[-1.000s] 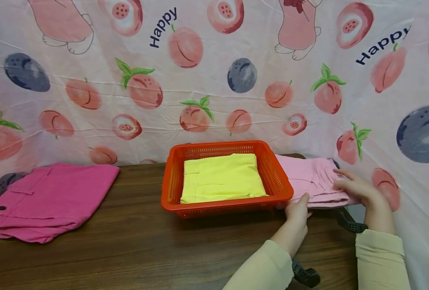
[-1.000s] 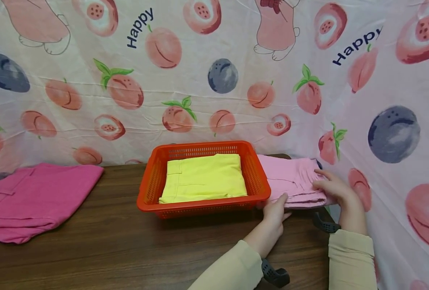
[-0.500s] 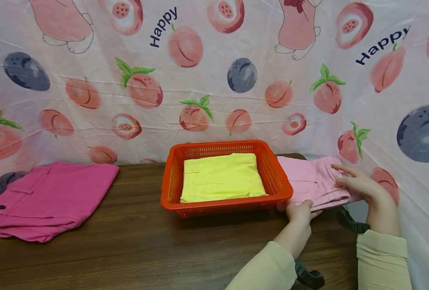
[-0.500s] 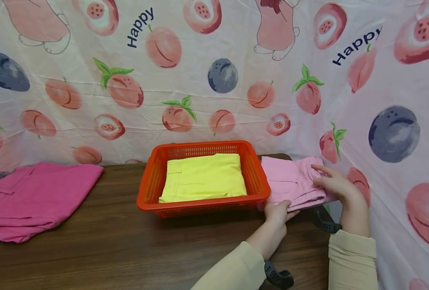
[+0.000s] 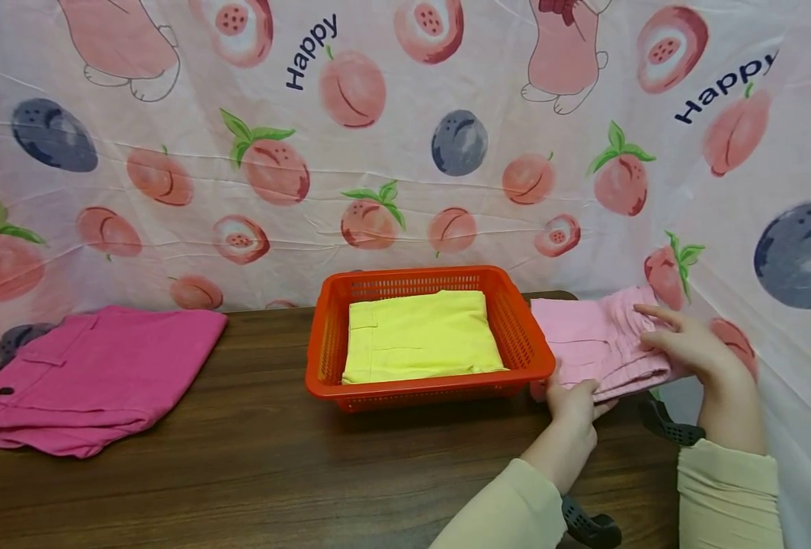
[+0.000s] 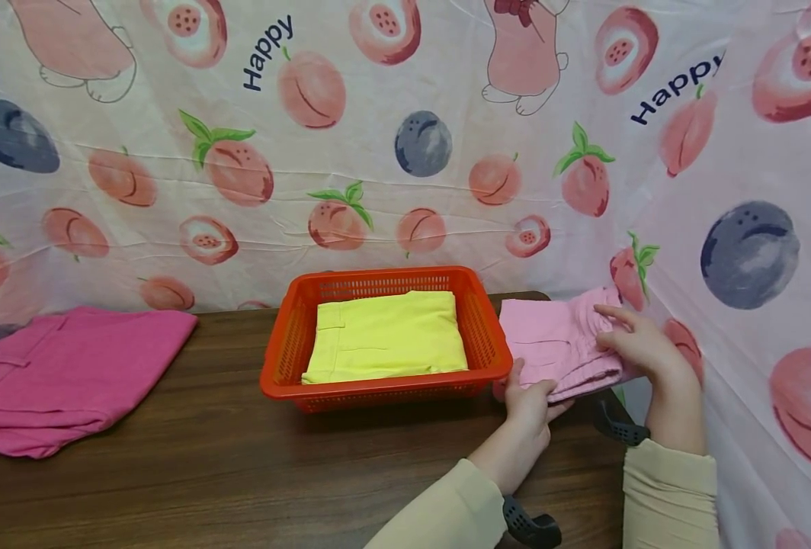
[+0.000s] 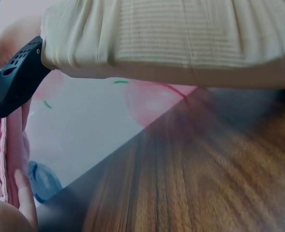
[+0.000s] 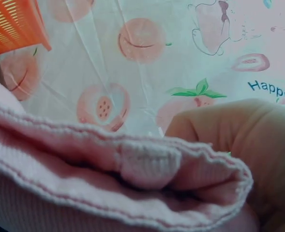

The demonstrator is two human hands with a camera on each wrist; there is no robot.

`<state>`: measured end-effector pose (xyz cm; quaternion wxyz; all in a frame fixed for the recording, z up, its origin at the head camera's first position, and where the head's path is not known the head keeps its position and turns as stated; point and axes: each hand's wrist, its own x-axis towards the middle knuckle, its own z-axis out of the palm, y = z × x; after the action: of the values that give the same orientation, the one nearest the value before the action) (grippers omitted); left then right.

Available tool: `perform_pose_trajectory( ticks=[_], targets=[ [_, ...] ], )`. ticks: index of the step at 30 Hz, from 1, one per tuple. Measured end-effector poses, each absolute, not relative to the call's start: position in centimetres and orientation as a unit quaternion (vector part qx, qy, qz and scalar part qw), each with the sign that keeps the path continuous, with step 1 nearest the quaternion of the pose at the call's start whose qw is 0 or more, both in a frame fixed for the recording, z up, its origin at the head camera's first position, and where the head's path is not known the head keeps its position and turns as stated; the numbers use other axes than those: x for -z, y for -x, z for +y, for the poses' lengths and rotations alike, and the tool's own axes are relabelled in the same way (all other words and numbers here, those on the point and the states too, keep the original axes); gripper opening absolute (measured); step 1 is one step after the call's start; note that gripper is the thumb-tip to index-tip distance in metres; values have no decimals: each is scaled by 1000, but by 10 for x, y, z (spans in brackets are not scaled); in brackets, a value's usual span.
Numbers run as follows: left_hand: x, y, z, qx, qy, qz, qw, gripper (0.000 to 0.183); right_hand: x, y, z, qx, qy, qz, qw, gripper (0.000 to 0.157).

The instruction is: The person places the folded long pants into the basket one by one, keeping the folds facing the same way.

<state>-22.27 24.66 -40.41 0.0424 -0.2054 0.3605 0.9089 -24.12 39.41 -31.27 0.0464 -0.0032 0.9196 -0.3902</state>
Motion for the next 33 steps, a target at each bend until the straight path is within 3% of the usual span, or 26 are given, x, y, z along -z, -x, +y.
perform_pose_trajectory(
  ticks=[19,33],
  targets=[
    [392,218,251,-918,180,349,51,68,295,228,388,354,2,934,-43,59],
    [381,221,252,-914,163,369,42,68,288,223,387,358,-15,932,-61,60]
  ],
)
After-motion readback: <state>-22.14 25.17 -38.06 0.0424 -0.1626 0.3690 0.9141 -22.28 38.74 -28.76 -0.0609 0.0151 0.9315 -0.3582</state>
